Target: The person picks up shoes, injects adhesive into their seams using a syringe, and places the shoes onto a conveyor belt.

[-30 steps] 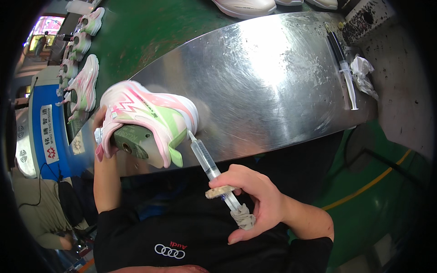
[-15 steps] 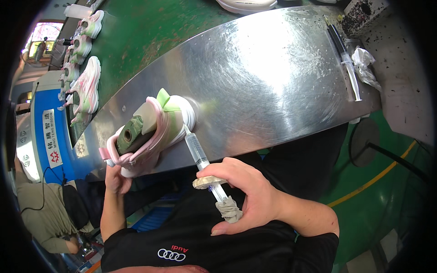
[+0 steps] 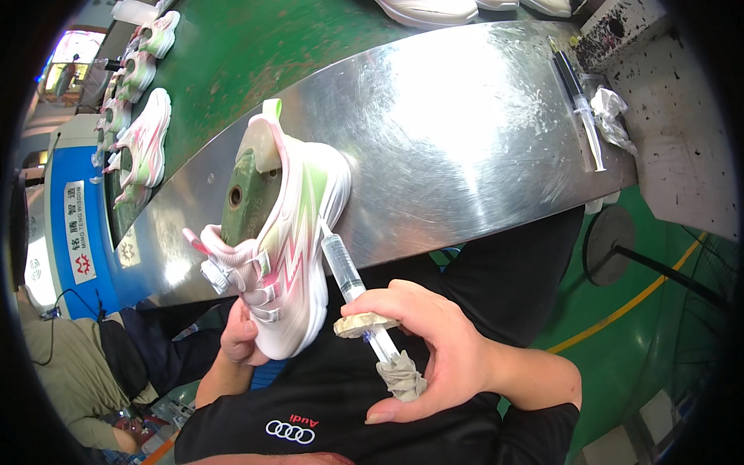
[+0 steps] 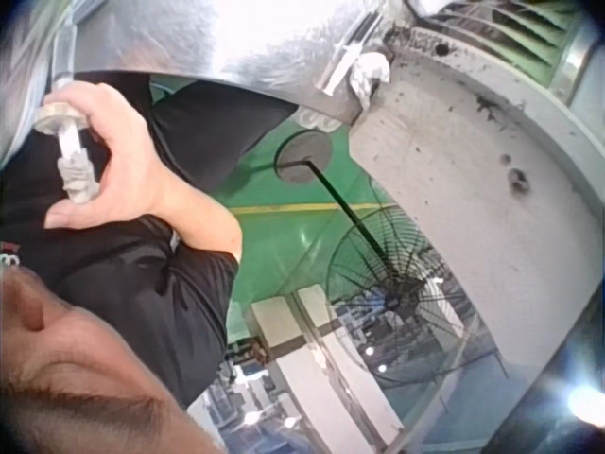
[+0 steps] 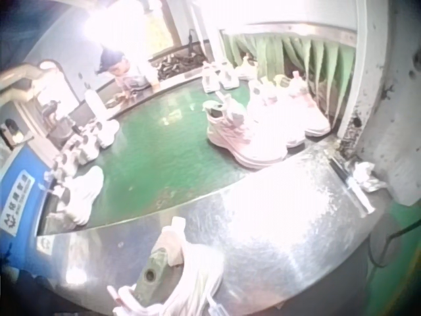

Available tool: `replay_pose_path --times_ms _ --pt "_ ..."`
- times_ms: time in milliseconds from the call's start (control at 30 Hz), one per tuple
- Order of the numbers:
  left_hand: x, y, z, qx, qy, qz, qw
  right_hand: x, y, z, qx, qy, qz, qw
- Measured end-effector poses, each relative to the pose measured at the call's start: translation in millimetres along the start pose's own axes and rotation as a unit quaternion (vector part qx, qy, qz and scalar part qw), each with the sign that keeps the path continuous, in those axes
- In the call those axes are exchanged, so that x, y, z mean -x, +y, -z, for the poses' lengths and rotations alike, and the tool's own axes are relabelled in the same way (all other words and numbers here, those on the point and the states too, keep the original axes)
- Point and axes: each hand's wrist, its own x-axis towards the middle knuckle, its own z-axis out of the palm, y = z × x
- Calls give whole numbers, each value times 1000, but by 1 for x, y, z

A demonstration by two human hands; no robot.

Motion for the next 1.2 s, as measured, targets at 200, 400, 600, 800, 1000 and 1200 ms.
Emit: replay_pose_path --times_ms 200,400,600,800,1000,1200 --pt "-12 -15 -12 61 -40 35 997 4 -27 -3 -14 -32 -83 996" --pt "-34 -27 -21 108 -125 117 979 17 -63 -4 41 -46 -85 994" --pt "-59 -45 -29 134 -189 173 957 35 -94 3 106 -66 -65 990" --pt "-88 -46 -56 135 -255 145 946 53 -110 3 143 -37 -44 988" --pt "-102 -50 -68 123 -236 136 954 62 -112 4 182 -18 -4 983" --pt "-110 -48 -80 140 -228 131 955 68 -105 3 261 -13 -7 965"
